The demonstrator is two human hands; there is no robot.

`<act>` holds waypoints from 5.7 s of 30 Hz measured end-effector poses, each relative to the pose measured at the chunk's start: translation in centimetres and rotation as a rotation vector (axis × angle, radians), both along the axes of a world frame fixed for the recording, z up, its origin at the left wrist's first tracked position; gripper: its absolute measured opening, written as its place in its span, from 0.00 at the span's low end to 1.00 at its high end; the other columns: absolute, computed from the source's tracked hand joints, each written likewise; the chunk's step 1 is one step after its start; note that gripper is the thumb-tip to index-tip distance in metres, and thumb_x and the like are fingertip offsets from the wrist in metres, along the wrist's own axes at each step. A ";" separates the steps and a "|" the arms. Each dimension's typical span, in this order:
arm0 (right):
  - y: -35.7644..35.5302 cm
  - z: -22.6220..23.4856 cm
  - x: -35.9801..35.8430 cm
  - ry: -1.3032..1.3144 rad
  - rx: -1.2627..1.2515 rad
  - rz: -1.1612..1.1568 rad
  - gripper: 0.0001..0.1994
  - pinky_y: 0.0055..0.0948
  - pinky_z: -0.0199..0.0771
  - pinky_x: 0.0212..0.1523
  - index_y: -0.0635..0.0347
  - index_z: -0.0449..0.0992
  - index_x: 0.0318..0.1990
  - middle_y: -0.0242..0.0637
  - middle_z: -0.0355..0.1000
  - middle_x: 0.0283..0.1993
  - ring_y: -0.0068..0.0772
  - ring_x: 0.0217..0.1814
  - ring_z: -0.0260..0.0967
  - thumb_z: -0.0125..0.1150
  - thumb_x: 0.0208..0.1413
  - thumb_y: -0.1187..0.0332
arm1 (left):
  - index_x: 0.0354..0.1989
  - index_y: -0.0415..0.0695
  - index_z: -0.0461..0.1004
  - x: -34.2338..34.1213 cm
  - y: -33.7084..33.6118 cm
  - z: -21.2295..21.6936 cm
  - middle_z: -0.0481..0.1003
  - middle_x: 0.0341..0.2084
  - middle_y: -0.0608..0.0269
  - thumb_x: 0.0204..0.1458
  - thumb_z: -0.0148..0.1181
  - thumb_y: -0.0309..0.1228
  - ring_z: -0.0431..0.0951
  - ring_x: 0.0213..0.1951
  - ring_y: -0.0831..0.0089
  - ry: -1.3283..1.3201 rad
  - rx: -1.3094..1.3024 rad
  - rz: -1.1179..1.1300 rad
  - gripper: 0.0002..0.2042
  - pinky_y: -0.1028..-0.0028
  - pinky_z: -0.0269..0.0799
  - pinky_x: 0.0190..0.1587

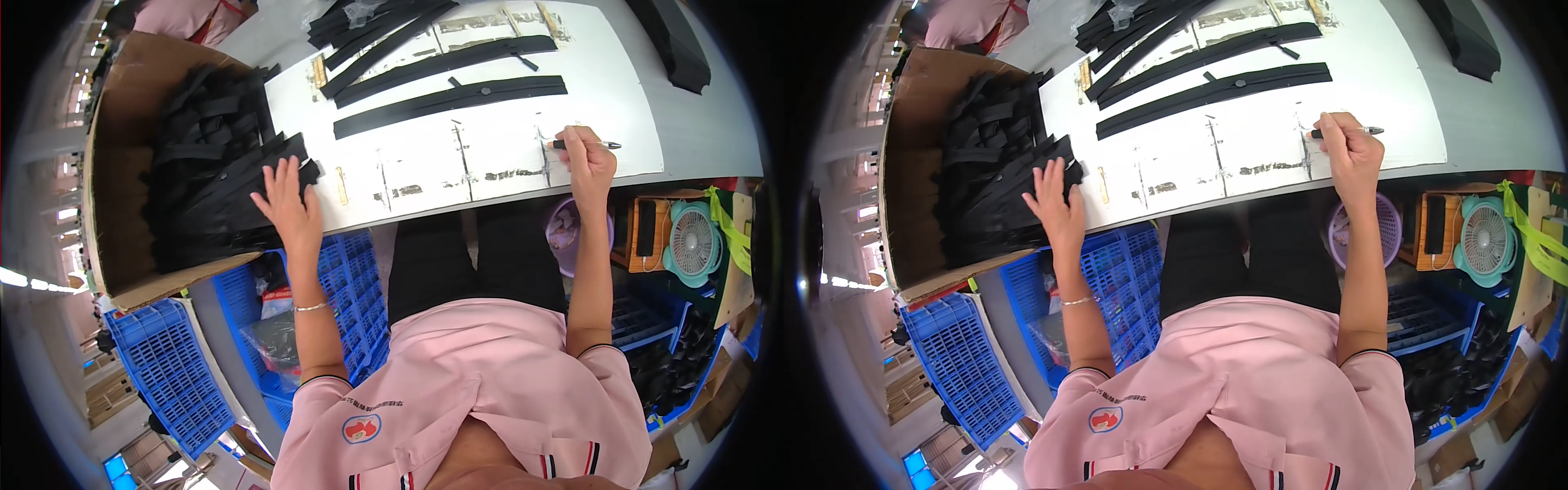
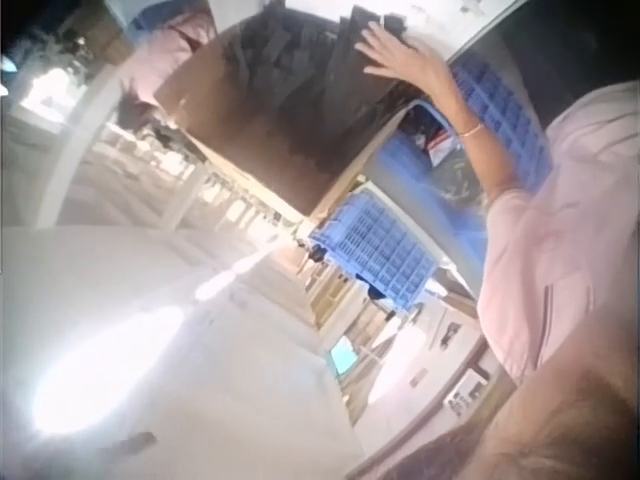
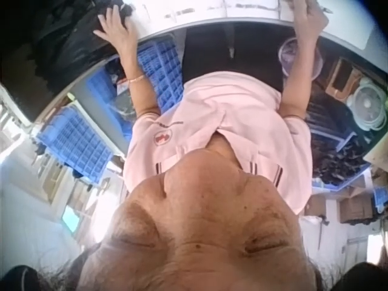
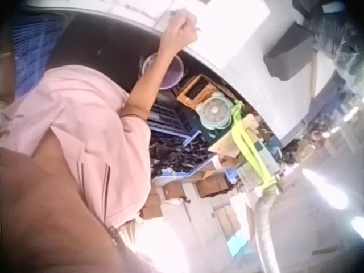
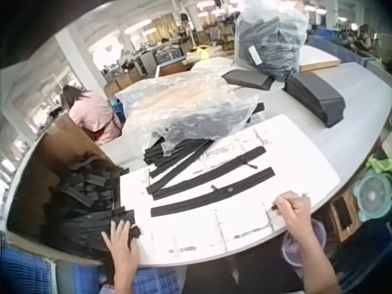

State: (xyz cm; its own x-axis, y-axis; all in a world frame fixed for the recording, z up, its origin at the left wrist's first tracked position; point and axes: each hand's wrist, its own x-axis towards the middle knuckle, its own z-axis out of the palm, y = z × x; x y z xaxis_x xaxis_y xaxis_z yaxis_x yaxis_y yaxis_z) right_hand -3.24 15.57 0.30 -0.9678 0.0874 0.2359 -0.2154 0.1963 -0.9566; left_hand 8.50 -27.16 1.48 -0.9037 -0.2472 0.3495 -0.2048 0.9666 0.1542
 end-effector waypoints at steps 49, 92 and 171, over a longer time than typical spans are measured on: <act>2.5 -0.4 4.1 0.405 0.899 0.003 0.18 0.49 0.59 0.73 0.55 0.78 0.61 0.35 0.76 0.63 0.41 0.69 0.68 0.63 0.63 0.71 | 0.69 0.43 0.69 0.8 13.8 -0.9 0.67 0.70 0.55 0.62 0.63 0.38 0.57 0.75 0.52 -0.087 0.237 -0.339 0.27 0.35 0.31 0.73; -19.5 1.1 3.4 0.071 0.213 0.465 0.08 0.25 0.72 0.31 0.69 0.82 0.36 0.37 0.82 0.37 0.26 0.28 0.75 0.64 0.64 0.71 | 0.73 0.43 0.63 3.5 12.1 -2.1 0.62 0.73 0.60 0.56 0.68 0.46 0.54 0.76 0.56 0.008 0.287 -0.109 0.38 0.36 0.31 0.73; -1.5 2.5 -0.2 -0.065 -0.015 0.100 0.10 0.18 0.63 0.29 0.66 0.83 0.34 0.29 0.77 0.27 0.13 0.28 0.65 0.59 0.66 0.70 | 0.36 0.44 0.83 -3.4 18.6 -0.8 0.81 0.42 0.65 0.49 0.72 0.24 0.77 0.47 0.63 0.253 0.522 -0.306 0.07 0.63 0.64 0.56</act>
